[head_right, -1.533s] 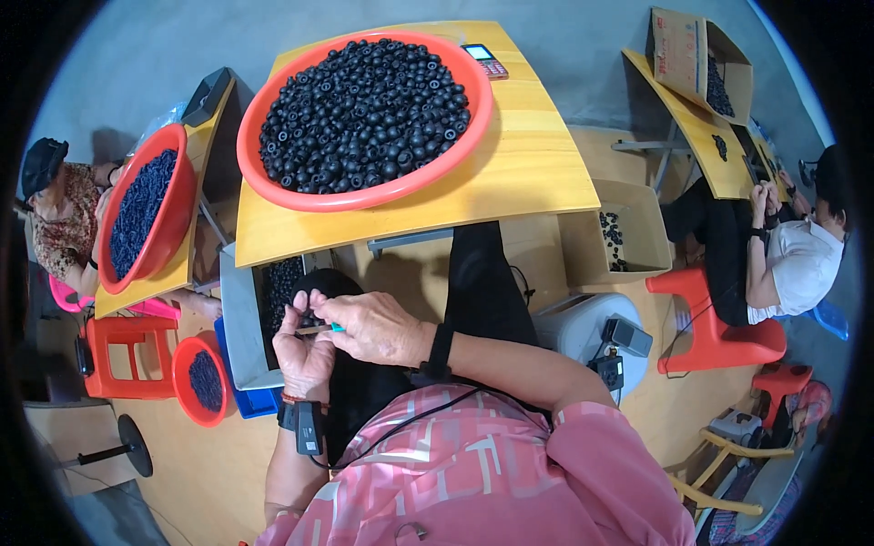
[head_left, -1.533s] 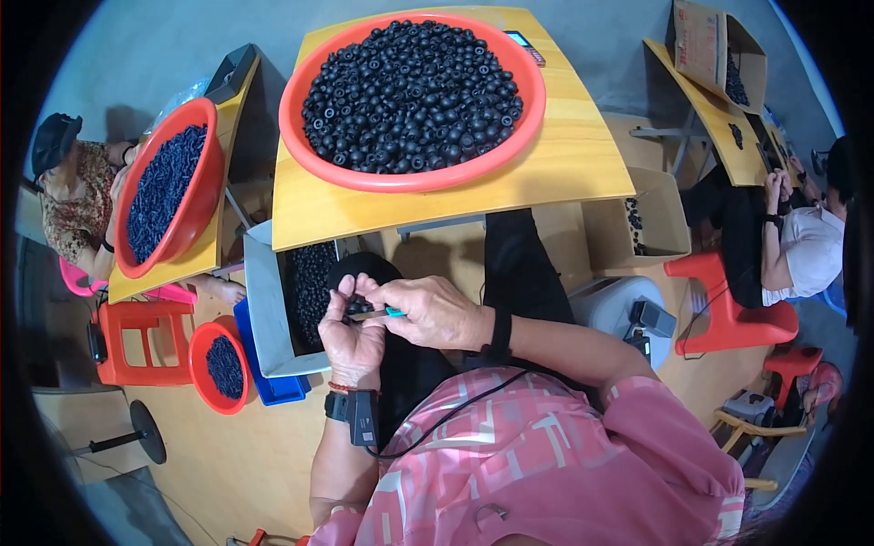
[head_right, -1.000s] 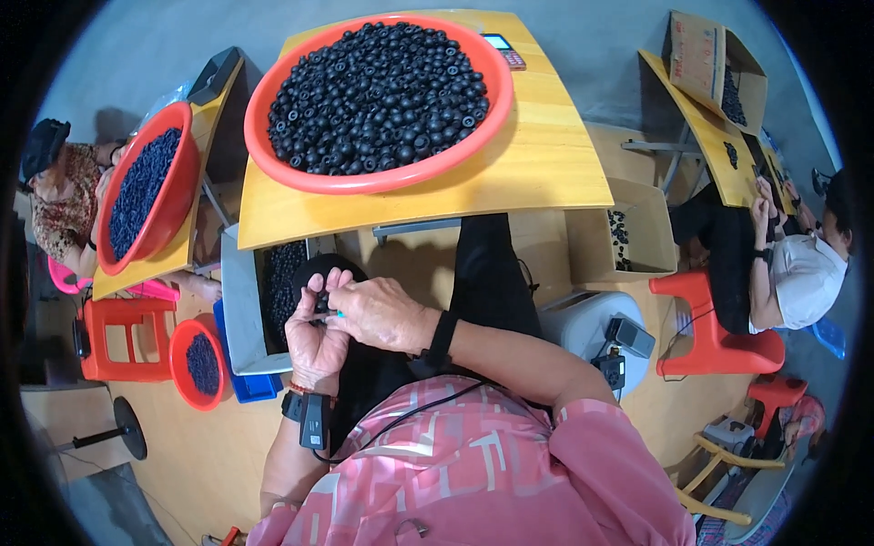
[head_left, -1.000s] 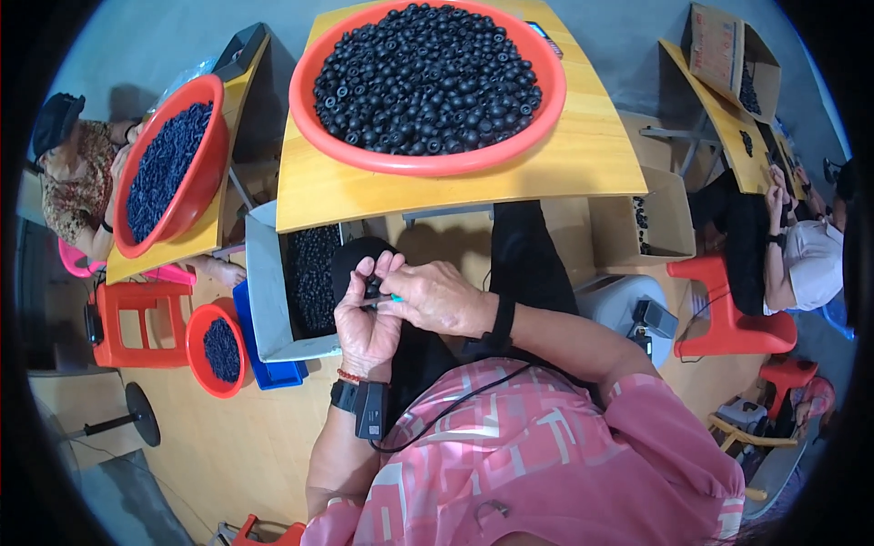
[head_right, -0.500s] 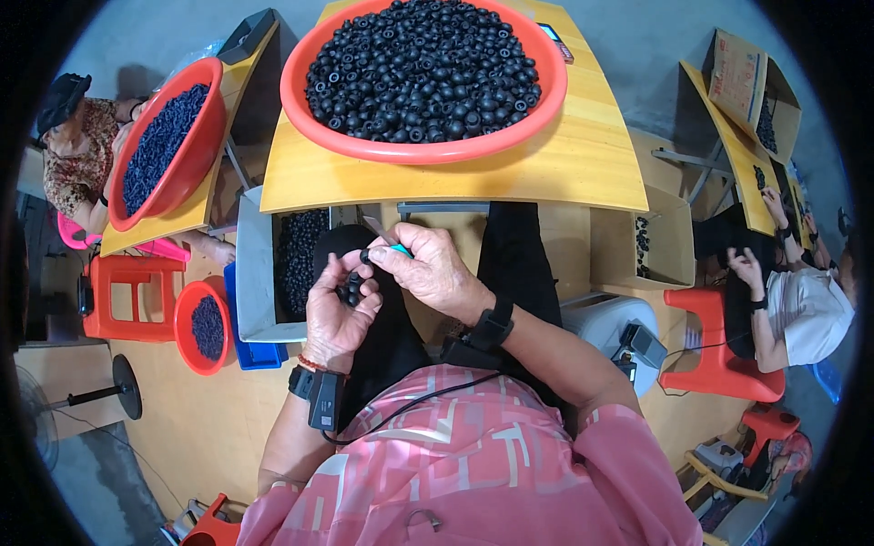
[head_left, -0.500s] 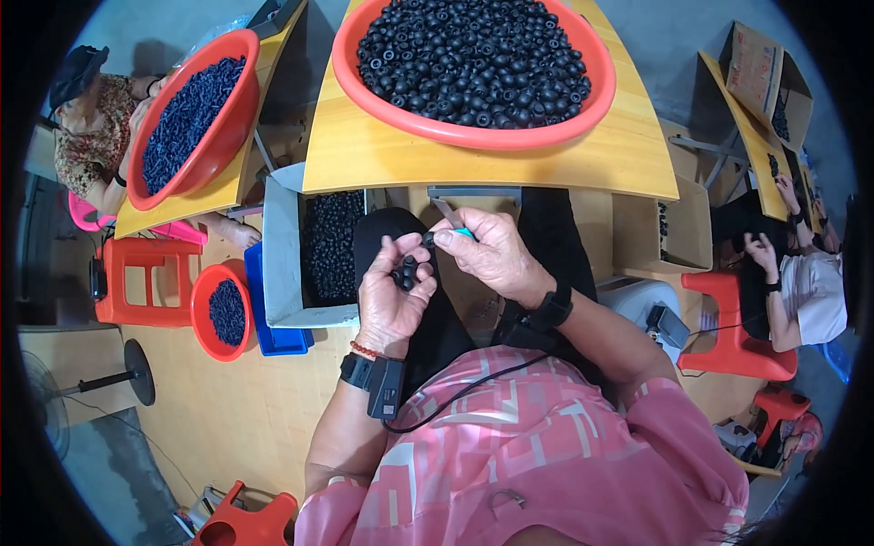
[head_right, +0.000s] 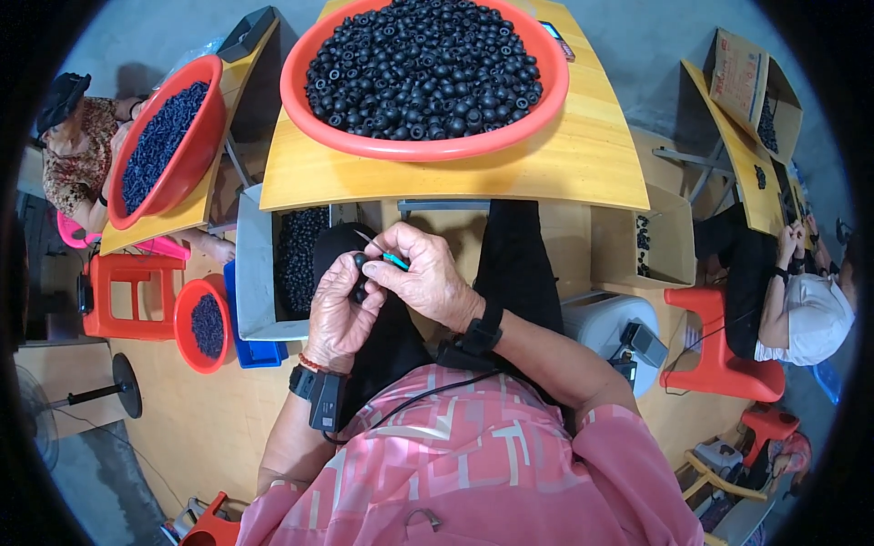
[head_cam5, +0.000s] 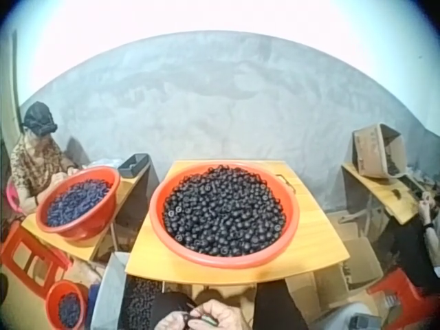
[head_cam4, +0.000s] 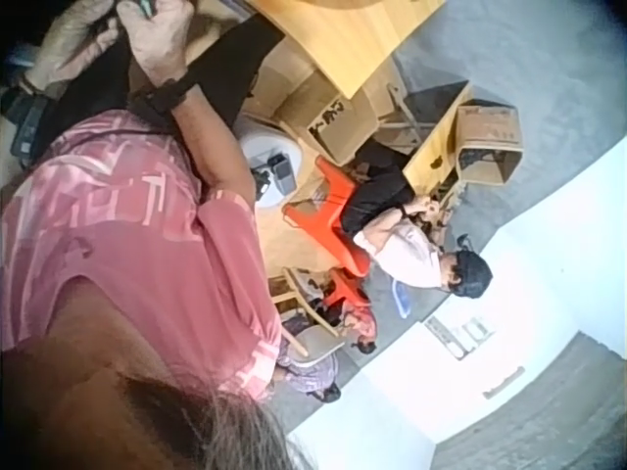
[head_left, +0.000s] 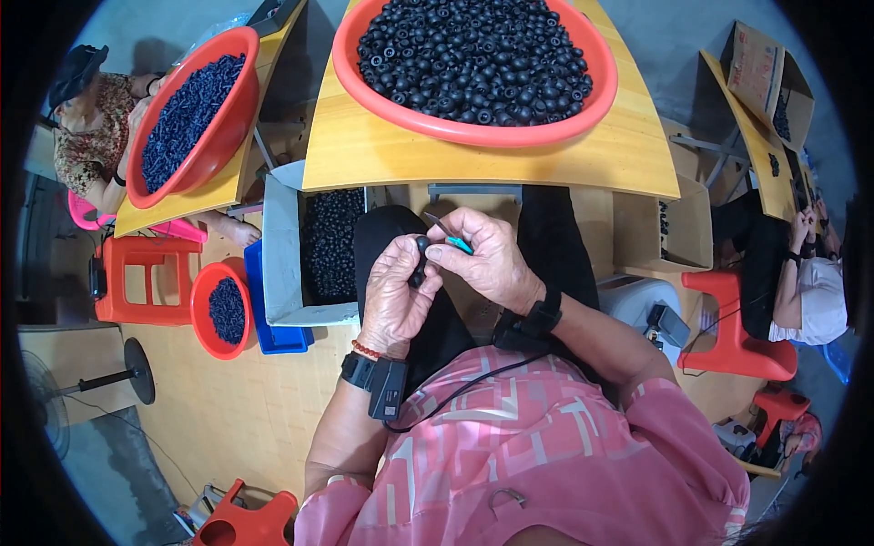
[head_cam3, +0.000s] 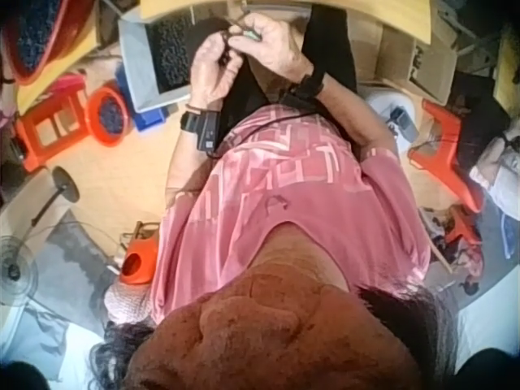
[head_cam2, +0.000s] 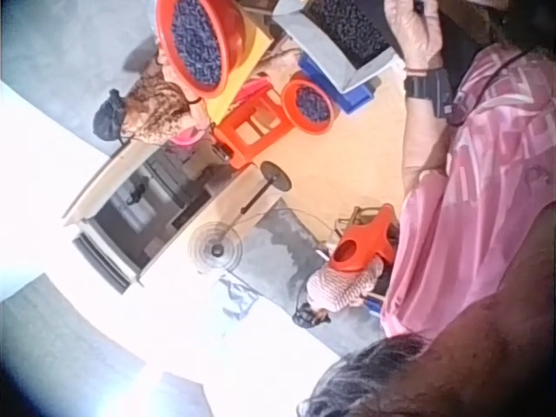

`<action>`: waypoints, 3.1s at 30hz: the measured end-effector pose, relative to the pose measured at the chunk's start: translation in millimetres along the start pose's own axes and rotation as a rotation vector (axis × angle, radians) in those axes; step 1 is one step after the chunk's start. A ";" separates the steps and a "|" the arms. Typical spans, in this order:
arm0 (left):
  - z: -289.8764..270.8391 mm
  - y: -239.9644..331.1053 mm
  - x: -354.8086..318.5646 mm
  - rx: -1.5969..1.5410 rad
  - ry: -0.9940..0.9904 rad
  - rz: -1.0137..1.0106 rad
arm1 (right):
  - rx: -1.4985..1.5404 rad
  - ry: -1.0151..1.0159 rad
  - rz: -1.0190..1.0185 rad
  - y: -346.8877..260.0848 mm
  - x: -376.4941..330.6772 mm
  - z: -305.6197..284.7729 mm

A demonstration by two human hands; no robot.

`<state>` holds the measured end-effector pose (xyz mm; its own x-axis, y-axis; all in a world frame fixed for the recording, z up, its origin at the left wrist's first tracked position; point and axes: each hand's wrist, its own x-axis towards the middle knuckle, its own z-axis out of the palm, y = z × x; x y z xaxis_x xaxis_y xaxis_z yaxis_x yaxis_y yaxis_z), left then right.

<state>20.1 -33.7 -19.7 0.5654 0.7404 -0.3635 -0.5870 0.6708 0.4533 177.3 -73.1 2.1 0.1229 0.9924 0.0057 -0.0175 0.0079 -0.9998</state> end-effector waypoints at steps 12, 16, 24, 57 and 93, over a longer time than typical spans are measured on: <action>-2.8 1.5 0.1 -0.031 -0.067 -0.014 | -0.100 -0.051 -0.079 -9.2 4.5 -2.6; -5.9 1.5 0.0 -0.023 -0.078 -0.010 | -0.047 -0.043 -0.058 -8.7 4.1 -8.0; -2.2 0.5 1.2 -0.047 -0.069 -0.002 | 0.005 -0.050 -0.033 -11.9 6.3 -7.5; -13.4 -1.2 0.3 -0.197 -0.118 -0.044 | -0.601 -0.094 -0.492 -6.8 -6.0 -13.5; -11.2 -0.2 1.2 -0.054 -0.138 0.012 | -0.441 -0.086 -0.480 -9.7 2.8 -6.6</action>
<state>14.4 -32.5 -29.4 0.6302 0.7379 -0.2414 -0.6226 0.6661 0.4107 184.4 -71.2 11.7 -0.0639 0.8975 0.4363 0.4300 0.4193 -0.7996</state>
